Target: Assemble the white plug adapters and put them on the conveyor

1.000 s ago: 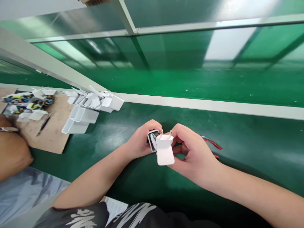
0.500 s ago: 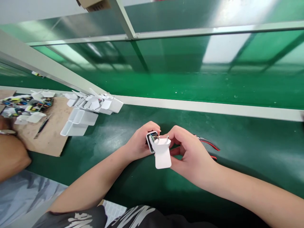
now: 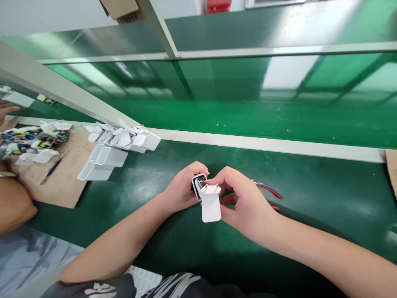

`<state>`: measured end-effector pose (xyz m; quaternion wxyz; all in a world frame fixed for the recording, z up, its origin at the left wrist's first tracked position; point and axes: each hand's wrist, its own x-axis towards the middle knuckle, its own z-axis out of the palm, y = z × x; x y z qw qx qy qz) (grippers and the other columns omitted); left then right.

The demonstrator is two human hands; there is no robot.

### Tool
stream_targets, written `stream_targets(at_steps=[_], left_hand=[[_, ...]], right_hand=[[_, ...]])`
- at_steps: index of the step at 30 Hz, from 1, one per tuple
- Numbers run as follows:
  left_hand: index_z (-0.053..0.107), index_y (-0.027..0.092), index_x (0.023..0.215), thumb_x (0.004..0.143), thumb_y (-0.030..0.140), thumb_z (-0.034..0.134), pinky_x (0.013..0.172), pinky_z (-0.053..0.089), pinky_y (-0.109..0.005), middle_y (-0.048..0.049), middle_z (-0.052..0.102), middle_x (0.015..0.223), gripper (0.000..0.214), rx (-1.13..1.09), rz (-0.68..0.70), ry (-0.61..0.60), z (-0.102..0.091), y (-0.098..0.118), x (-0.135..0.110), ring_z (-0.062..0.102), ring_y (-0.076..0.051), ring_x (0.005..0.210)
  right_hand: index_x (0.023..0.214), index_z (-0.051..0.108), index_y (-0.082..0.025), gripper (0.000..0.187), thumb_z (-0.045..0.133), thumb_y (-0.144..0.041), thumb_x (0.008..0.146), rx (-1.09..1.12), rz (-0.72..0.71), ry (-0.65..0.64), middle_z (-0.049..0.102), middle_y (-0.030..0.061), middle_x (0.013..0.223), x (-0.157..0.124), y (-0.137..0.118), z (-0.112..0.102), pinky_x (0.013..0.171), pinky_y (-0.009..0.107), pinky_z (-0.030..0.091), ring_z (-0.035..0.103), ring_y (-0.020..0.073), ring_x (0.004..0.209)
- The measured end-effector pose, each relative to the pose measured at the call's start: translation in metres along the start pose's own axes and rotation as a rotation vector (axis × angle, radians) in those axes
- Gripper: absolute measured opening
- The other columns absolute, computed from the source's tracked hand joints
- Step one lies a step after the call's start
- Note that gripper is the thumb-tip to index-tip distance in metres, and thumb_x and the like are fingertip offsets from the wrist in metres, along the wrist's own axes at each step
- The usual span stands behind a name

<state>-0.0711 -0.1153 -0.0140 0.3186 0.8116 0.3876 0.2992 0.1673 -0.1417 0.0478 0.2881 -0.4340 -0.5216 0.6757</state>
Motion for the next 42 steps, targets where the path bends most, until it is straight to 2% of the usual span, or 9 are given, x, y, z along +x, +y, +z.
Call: stream_targets(at_steps=[8, 13, 16, 20, 25, 30, 34, 37, 42], left_hand=[[0.053, 0.025, 0.118, 0.092, 0.031, 0.076, 0.076, 0.055, -0.032, -0.0046, 0.069, 0.109, 0.035, 0.067, 0.038, -0.019, 0.001, 0.000, 0.001, 0.070, -0.021, 0.093], [0.054, 0.025, 0.116, 0.093, 0.031, 0.075, 0.075, 0.054, -0.032, -0.0044, 0.070, 0.107, 0.032, 0.067, 0.035, -0.023, 0.002, -0.002, 0.001, 0.070, -0.020, 0.090], [0.054, 0.025, 0.115, 0.093, 0.031, 0.074, 0.075, 0.054, -0.032, -0.0042, 0.070, 0.106, 0.030, 0.077, 0.032, -0.017, 0.003, -0.002, 0.001, 0.069, -0.020, 0.089], [0.053, 0.025, 0.117, 0.094, 0.033, 0.073, 0.075, 0.054, -0.033, -0.0046, 0.069, 0.107, 0.031, 0.096, 0.052, -0.001, 0.005, -0.002, 0.001, 0.069, -0.020, 0.091], [0.051, 0.024, 0.119, 0.094, 0.031, 0.073, 0.075, 0.054, -0.032, -0.0054, 0.069, 0.110, 0.034, 0.113, 0.056, 0.029, 0.006, -0.002, 0.003, 0.069, -0.021, 0.093], [0.051, 0.024, 0.116, 0.093, 0.031, 0.072, 0.074, 0.054, -0.032, -0.0049, 0.069, 0.109, 0.032, 0.140, 0.024, 0.040, 0.007, -0.003, 0.002, 0.069, -0.021, 0.092], [0.052, 0.024, 0.117, 0.094, 0.029, 0.070, 0.075, 0.055, -0.034, -0.0059, 0.069, 0.110, 0.030, 0.189, 0.050, 0.032, 0.009, -0.003, 0.001, 0.069, -0.022, 0.093], [0.052, 0.024, 0.117, 0.093, 0.029, 0.072, 0.075, 0.055, -0.034, -0.0056, 0.069, 0.110, 0.032, 0.194, 0.024, 0.046, 0.009, -0.003, 0.002, 0.069, -0.022, 0.093], [0.050, 0.024, 0.112, 0.092, 0.031, 0.074, 0.072, 0.054, -0.033, -0.0031, 0.068, 0.102, 0.031, 0.202, -0.052, 0.071, 0.009, 0.000, 0.004, 0.069, -0.021, 0.087]], right_hand=[[0.102, 0.068, -0.025, 0.033, 0.093, -0.032, 0.082, 0.127, 0.150, -0.014, 0.076, 0.0024, 0.101, 0.002, -0.013, -0.004, 0.071, 0.033, 0.065, 0.072, 0.0181, 0.082], [0.096, 0.068, -0.025, 0.041, 0.100, -0.032, 0.072, 0.197, 0.187, -0.024, 0.075, 0.0010, 0.100, 0.004, -0.016, -0.005, 0.079, 0.038, 0.071, 0.073, 0.0199, 0.087], [0.094, 0.067, -0.024, 0.042, 0.101, -0.032, 0.071, 0.219, 0.197, -0.026, 0.075, 0.0005, 0.099, 0.004, -0.016, -0.005, 0.078, 0.038, 0.072, 0.073, 0.0203, 0.088], [0.098, 0.068, -0.024, 0.041, 0.099, -0.032, 0.074, 0.165, 0.169, -0.008, 0.076, 0.0028, 0.103, 0.003, -0.011, -0.004, 0.077, 0.037, 0.068, 0.074, 0.0218, 0.092], [0.103, 0.068, -0.026, 0.030, 0.091, -0.031, 0.084, 0.063, 0.079, 0.017, 0.071, 0.0005, 0.097, 0.004, -0.001, -0.002, 0.074, 0.033, 0.062, 0.070, 0.0191, 0.086], [0.100, 0.069, -0.027, 0.023, 0.087, -0.026, 0.085, -0.067, -0.064, 0.047, 0.063, 0.0027, 0.114, 0.007, 0.001, -0.002, 0.073, 0.031, 0.058, 0.065, 0.0183, 0.093], [0.105, 0.067, -0.027, 0.023, 0.083, -0.028, 0.089, -0.045, -0.032, -0.005, 0.070, 0.0019, 0.105, 0.006, 0.001, -0.003, 0.080, 0.034, 0.060, 0.068, 0.0193, 0.091], [0.111, 0.069, -0.026, 0.022, 0.079, -0.033, 0.093, -0.050, -0.062, -0.001, 0.071, 0.0026, 0.106, 0.009, 0.005, -0.004, 0.084, 0.035, 0.059, 0.068, 0.0194, 0.093], [0.106, 0.064, -0.026, 0.039, 0.093, -0.040, 0.084, 0.179, -0.014, -0.053, 0.069, -0.0007, 0.097, 0.019, 0.015, -0.005, 0.078, 0.033, 0.058, 0.065, 0.0168, 0.084]])
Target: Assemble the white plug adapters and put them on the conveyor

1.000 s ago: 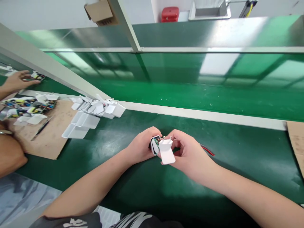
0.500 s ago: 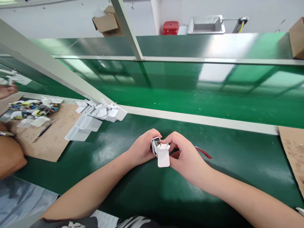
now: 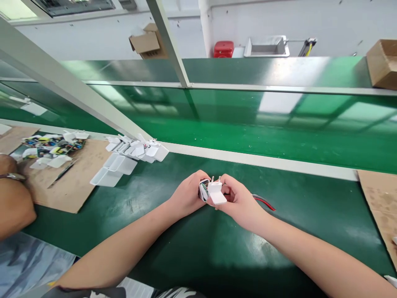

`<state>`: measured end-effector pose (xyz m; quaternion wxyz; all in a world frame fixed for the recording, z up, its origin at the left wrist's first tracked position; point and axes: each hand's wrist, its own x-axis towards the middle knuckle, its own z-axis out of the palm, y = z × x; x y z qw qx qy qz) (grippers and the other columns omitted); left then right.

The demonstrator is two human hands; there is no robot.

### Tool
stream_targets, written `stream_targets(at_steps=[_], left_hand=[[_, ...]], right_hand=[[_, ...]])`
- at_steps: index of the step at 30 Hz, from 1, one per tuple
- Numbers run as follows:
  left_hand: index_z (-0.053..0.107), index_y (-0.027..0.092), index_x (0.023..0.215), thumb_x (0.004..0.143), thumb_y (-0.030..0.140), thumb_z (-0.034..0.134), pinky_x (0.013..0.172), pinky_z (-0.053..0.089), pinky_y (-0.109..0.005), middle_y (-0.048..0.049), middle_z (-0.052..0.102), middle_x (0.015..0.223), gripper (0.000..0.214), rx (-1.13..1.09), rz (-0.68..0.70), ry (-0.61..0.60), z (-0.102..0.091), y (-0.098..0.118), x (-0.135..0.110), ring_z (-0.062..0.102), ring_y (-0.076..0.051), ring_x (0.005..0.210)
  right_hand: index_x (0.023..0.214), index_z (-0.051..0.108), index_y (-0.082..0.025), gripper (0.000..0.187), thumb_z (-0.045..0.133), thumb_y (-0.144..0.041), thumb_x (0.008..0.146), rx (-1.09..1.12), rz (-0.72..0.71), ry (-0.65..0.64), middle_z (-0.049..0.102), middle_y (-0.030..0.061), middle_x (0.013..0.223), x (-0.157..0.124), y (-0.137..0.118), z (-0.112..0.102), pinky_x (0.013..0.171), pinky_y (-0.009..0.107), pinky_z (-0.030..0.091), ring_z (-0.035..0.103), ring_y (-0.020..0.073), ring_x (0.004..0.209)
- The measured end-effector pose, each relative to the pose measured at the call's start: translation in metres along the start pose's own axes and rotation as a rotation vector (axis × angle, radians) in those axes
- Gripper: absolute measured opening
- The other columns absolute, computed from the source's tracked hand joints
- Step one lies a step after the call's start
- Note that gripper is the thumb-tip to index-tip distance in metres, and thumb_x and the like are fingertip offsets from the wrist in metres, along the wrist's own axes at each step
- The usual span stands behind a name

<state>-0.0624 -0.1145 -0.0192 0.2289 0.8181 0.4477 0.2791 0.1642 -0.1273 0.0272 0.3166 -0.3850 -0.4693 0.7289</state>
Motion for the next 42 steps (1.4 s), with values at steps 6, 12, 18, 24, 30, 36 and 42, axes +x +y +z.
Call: stream_targets(at_steps=[6, 12, 18, 24, 30, 36, 42], left_hand=[[0.050, 0.024, 0.110, 0.092, 0.033, 0.073, 0.069, 0.052, -0.033, -0.0018, 0.066, 0.097, 0.031, 0.076, 0.003, 0.004, 0.002, 0.001, 0.002, 0.069, -0.022, 0.083], [0.052, 0.024, 0.112, 0.092, 0.036, 0.076, 0.068, 0.051, -0.032, -0.0016, 0.067, 0.097, 0.033, 0.131, -0.014, 0.010, 0.002, 0.002, 0.001, 0.070, -0.021, 0.083], [0.051, 0.025, 0.110, 0.093, 0.036, 0.074, 0.066, 0.048, -0.030, -0.0013, 0.067, 0.097, 0.032, 0.176, -0.008, 0.011, 0.002, 0.000, -0.001, 0.069, -0.021, 0.082], [0.050, 0.025, 0.111, 0.095, 0.023, 0.065, 0.067, 0.047, -0.029, -0.0026, 0.067, 0.103, 0.022, 0.088, 0.080, 0.001, -0.003, -0.001, -0.002, 0.066, -0.020, 0.086], [0.051, 0.024, 0.118, 0.096, 0.025, 0.073, 0.081, 0.055, -0.032, -0.0060, 0.066, 0.112, 0.031, -0.187, 0.165, -0.116, -0.008, -0.003, 0.001, 0.066, -0.021, 0.099], [0.053, 0.024, 0.119, 0.093, 0.030, 0.081, 0.085, 0.059, -0.035, -0.0074, 0.065, 0.116, 0.038, -0.479, 0.152, -0.188, -0.008, -0.003, 0.003, 0.067, -0.022, 0.105], [0.054, 0.026, 0.125, 0.088, 0.029, 0.088, 0.082, 0.057, -0.032, -0.0073, 0.064, 0.121, 0.050, -0.568, 0.143, -0.182, -0.003, -0.009, -0.003, 0.066, -0.021, 0.108]], right_hand=[[0.109, 0.066, -0.024, 0.039, 0.092, -0.041, 0.086, 0.053, 0.005, -0.034, 0.072, 0.0017, 0.103, 0.006, -0.002, -0.006, 0.078, 0.031, 0.057, 0.065, 0.0155, 0.086], [0.112, 0.067, -0.024, 0.035, 0.087, -0.045, 0.092, 0.039, -0.023, -0.013, 0.071, 0.0020, 0.106, 0.006, 0.003, -0.007, 0.090, 0.036, 0.060, 0.068, 0.0167, 0.089], [0.118, 0.069, -0.025, 0.040, 0.091, -0.039, 0.088, 0.097, -0.056, -0.030, 0.070, 0.0018, 0.100, 0.007, 0.018, -0.009, 0.086, 0.034, 0.059, 0.067, 0.0171, 0.090], [0.120, 0.068, -0.027, 0.035, 0.088, -0.027, 0.092, 0.075, -0.153, -0.046, 0.065, 0.0020, 0.111, 0.000, 0.026, -0.003, 0.079, 0.028, 0.058, 0.068, 0.0143, 0.090], [0.127, 0.062, -0.031, 0.039, 0.081, -0.017, 0.096, -0.069, -0.415, -0.080, 0.060, 0.0029, 0.120, -0.007, 0.046, 0.002, 0.077, 0.025, 0.059, 0.068, 0.0116, 0.091], [0.154, 0.051, -0.026, 0.072, 0.087, -0.019, 0.092, -0.392, -0.747, -0.085, 0.063, 0.0053, 0.110, -0.006, 0.048, 0.002, 0.081, 0.035, 0.063, 0.066, 0.0189, 0.092], [0.170, 0.035, -0.017, 0.080, 0.074, -0.014, 0.100, -0.630, -0.914, -0.035, 0.061, 0.0131, 0.125, -0.011, 0.046, 0.004, 0.083, 0.032, 0.068, 0.066, 0.0180, 0.093]])
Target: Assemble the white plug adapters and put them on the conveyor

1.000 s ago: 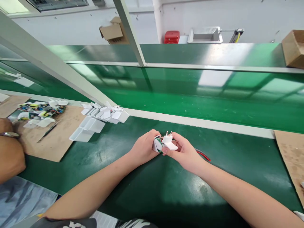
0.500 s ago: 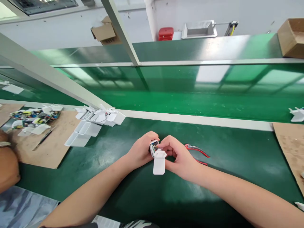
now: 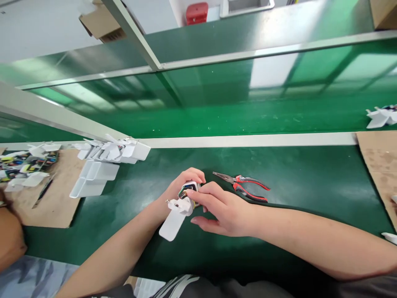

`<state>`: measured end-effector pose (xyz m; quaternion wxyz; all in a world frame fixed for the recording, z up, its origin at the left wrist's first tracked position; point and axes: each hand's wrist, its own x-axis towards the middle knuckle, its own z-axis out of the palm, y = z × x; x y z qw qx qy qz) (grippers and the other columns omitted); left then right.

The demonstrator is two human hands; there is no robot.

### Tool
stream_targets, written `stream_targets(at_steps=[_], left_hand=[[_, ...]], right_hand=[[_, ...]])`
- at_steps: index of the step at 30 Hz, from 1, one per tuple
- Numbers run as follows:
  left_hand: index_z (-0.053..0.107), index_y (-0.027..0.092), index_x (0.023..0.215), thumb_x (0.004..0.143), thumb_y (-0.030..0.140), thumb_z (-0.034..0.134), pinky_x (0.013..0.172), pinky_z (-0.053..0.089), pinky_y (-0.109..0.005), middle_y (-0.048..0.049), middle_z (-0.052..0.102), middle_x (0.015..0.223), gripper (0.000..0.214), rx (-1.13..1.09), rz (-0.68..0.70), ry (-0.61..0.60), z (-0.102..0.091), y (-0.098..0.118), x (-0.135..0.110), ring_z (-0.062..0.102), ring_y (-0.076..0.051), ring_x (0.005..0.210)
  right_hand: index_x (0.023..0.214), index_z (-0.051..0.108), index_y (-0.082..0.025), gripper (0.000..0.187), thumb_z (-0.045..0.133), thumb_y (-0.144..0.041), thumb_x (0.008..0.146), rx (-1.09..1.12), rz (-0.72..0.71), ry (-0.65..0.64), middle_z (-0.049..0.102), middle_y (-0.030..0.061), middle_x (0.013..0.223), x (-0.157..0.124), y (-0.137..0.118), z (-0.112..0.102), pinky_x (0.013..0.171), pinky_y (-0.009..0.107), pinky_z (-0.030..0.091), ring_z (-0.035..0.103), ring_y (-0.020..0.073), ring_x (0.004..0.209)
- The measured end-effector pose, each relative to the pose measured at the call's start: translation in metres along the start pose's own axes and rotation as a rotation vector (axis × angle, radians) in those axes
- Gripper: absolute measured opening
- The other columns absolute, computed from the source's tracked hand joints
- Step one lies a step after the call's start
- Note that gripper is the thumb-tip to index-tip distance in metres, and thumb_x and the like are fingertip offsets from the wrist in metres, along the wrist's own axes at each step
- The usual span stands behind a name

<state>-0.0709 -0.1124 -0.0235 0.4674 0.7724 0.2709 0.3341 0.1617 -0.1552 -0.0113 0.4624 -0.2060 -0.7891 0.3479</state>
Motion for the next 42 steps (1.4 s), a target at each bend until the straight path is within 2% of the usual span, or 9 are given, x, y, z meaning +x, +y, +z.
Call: stream_targets(at_steps=[4, 8, 12, 18, 27, 32, 36, 40, 42], left_hand=[[0.054, 0.026, 0.126, 0.097, 0.035, 0.079, 0.076, 0.054, -0.029, -0.0073, 0.063, 0.117, 0.039, 0.015, 0.024, 0.014, 0.000, 0.001, 0.000, 0.065, -0.019, 0.100], [0.054, 0.026, 0.125, 0.096, 0.042, 0.081, 0.077, 0.054, -0.031, -0.0065, 0.063, 0.115, 0.043, 0.070, 0.024, 0.027, 0.000, 0.003, 0.001, 0.065, -0.019, 0.096], [0.053, 0.026, 0.125, 0.096, 0.040, 0.079, 0.079, 0.054, -0.032, -0.0063, 0.062, 0.114, 0.041, 0.112, 0.018, -0.001, -0.001, 0.004, 0.002, 0.064, -0.020, 0.096], [0.052, 0.026, 0.122, 0.097, 0.039, 0.077, 0.078, 0.052, -0.031, -0.0053, 0.062, 0.113, 0.038, 0.114, 0.036, 0.006, 0.000, 0.008, 0.005, 0.062, -0.018, 0.091], [0.052, 0.025, 0.116, 0.094, 0.040, 0.076, 0.071, 0.050, -0.031, -0.0050, 0.064, 0.110, 0.036, 0.111, -0.114, -0.027, 0.000, 0.010, 0.005, 0.062, -0.018, 0.086], [0.053, 0.024, 0.114, 0.093, 0.039, 0.078, 0.071, 0.050, -0.030, -0.0044, 0.066, 0.110, 0.036, 0.136, -0.166, -0.038, 0.000, 0.015, 0.008, 0.063, -0.017, 0.083], [0.053, 0.023, 0.113, 0.093, 0.035, 0.077, 0.075, 0.051, -0.030, -0.0046, 0.068, 0.111, 0.033, 0.163, -0.179, -0.057, 0.003, 0.015, 0.009, 0.068, -0.019, 0.090], [0.053, 0.023, 0.113, 0.093, 0.033, 0.078, 0.077, 0.053, -0.031, -0.0060, 0.068, 0.111, 0.034, 0.204, -0.121, -0.074, 0.007, 0.010, 0.009, 0.070, -0.022, 0.097], [0.053, 0.022, 0.113, 0.094, 0.032, 0.077, 0.076, 0.052, -0.032, -0.0068, 0.067, 0.111, 0.032, 0.230, -0.090, -0.069, 0.008, 0.007, 0.008, 0.071, -0.023, 0.097]], right_hand=[[0.167, 0.041, -0.016, 0.075, 0.072, -0.009, 0.099, -0.021, -0.042, 0.034, 0.062, 0.0131, 0.125, -0.001, -0.001, -0.001, 0.093, 0.033, 0.067, 0.068, 0.0206, 0.105], [0.166, 0.041, -0.019, 0.079, 0.074, -0.005, 0.095, 0.021, -0.027, 0.032, 0.062, 0.0119, 0.124, -0.002, 0.000, -0.002, 0.085, 0.031, 0.067, 0.068, 0.0196, 0.101], [0.168, 0.037, -0.022, 0.086, 0.075, -0.005, 0.093, 0.027, -0.005, 0.032, 0.063, 0.0115, 0.123, -0.002, 0.000, -0.004, 0.076, 0.030, 0.066, 0.068, 0.0205, 0.099], [0.165, 0.041, -0.021, 0.080, 0.075, -0.008, 0.094, -0.053, -0.023, -0.006, 0.067, 0.0109, 0.117, 0.000, -0.001, -0.007, 0.078, 0.031, 0.066, 0.070, 0.0218, 0.098], [0.158, 0.047, -0.029, 0.071, 0.076, -0.014, 0.095, -0.080, 0.044, 0.013, 0.070, 0.0080, 0.112, -0.002, 0.000, -0.008, 0.073, 0.034, 0.064, 0.070, 0.0222, 0.089], [0.151, 0.052, -0.031, 0.067, 0.080, -0.018, 0.092, -0.101, 0.127, 0.030, 0.067, 0.0071, 0.110, -0.006, 0.005, -0.008, 0.079, 0.041, 0.064, 0.068, 0.0242, 0.090], [0.159, 0.047, -0.035, 0.081, 0.085, -0.024, 0.088, -0.138, 0.165, 0.046, 0.063, 0.0075, 0.113, -0.004, 0.005, -0.009, 0.084, 0.048, 0.066, 0.067, 0.0272, 0.094], [0.163, 0.048, -0.035, 0.088, 0.090, -0.025, 0.086, -0.203, 0.168, 0.056, 0.058, 0.0107, 0.124, 0.000, 0.003, -0.008, 0.095, 0.052, 0.066, 0.067, 0.0319, 0.108], [0.160, 0.053, -0.036, 0.083, 0.090, -0.024, 0.086, -0.191, 0.177, 0.067, 0.058, 0.0106, 0.126, 0.002, 0.004, -0.006, 0.091, 0.050, 0.068, 0.068, 0.0323, 0.113]])
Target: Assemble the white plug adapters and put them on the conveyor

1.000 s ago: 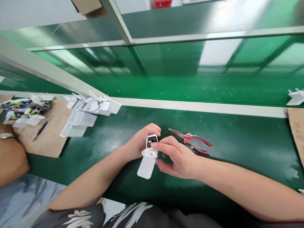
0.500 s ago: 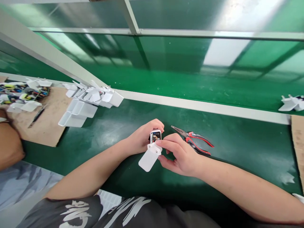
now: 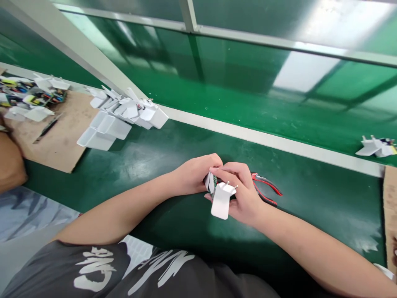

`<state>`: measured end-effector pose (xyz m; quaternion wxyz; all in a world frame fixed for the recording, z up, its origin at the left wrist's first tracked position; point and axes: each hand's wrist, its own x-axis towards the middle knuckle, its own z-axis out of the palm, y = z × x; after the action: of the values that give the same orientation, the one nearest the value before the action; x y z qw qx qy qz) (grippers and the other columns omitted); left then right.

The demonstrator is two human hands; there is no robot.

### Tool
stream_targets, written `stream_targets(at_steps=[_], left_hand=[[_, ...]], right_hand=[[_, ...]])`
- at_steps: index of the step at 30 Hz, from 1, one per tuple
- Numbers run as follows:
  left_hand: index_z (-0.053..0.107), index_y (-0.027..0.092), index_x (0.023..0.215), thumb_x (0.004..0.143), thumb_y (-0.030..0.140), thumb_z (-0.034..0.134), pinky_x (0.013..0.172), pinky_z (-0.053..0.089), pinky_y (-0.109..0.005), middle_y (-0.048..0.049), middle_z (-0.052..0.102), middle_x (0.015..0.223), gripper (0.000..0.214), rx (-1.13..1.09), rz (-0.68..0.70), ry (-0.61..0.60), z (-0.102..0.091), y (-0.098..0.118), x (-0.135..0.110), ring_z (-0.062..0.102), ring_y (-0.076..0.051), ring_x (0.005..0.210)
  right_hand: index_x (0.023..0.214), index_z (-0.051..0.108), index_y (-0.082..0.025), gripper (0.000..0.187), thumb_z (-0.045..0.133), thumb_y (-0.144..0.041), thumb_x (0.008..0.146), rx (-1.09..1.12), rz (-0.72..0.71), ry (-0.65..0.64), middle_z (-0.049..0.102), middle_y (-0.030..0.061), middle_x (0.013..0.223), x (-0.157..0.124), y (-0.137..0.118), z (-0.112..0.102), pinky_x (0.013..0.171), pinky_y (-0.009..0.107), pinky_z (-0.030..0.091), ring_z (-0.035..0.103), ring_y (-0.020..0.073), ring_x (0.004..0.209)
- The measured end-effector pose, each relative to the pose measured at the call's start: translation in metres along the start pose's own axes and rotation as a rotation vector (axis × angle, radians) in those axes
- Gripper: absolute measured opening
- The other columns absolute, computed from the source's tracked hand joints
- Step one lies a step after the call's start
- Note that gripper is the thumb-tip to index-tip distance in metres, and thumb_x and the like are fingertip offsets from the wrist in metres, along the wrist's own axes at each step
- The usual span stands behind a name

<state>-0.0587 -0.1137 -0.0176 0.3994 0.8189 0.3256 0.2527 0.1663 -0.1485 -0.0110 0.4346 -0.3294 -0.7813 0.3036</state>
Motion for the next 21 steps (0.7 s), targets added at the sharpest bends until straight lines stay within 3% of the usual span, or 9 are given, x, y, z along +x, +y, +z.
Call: stream_targets(at_steps=[5, 11, 18, 21], left_hand=[[0.053, 0.023, 0.116, 0.092, 0.029, 0.078, 0.076, 0.052, -0.032, -0.0070, 0.068, 0.113, 0.036, 0.012, -0.007, -0.025, -0.001, 0.000, 0.000, 0.071, -0.023, 0.095], [0.053, 0.024, 0.112, 0.084, 0.031, 0.083, 0.070, 0.049, -0.029, -0.0012, 0.070, 0.104, 0.042, -0.092, -0.180, -0.007, -0.011, 0.007, 0.000, 0.069, -0.019, 0.086], [0.052, 0.024, 0.114, 0.084, 0.036, 0.083, 0.066, 0.046, -0.027, -0.0016, 0.071, 0.105, 0.044, -0.133, -0.176, -0.007, -0.012, 0.009, -0.002, 0.067, -0.017, 0.081], [0.052, 0.024, 0.114, 0.086, 0.037, 0.083, 0.067, 0.046, -0.027, -0.0018, 0.071, 0.106, 0.044, -0.121, -0.173, 0.004, -0.010, 0.009, -0.003, 0.068, -0.018, 0.083]], right_hand=[[0.153, 0.060, -0.037, 0.076, 0.092, -0.027, 0.086, -0.023, -0.001, -0.010, 0.066, 0.0100, 0.122, 0.002, 0.001, -0.004, 0.090, 0.050, 0.069, 0.073, 0.0319, 0.108], [0.144, 0.067, -0.033, 0.068, 0.096, -0.029, 0.082, -0.055, 0.021, 0.025, 0.068, 0.0099, 0.117, 0.003, -0.006, -0.017, 0.080, 0.047, 0.069, 0.073, 0.0298, 0.098], [0.137, 0.064, -0.031, 0.060, 0.094, -0.036, 0.085, 0.185, 0.102, 0.041, 0.074, 0.0100, 0.113, 0.010, -0.002, -0.013, 0.083, 0.047, 0.068, 0.075, 0.0313, 0.104], [0.136, 0.066, -0.029, 0.059, 0.094, -0.037, 0.085, 0.148, 0.137, 0.025, 0.071, 0.0120, 0.118, 0.010, 0.000, -0.014, 0.086, 0.049, 0.066, 0.072, 0.0334, 0.111]])
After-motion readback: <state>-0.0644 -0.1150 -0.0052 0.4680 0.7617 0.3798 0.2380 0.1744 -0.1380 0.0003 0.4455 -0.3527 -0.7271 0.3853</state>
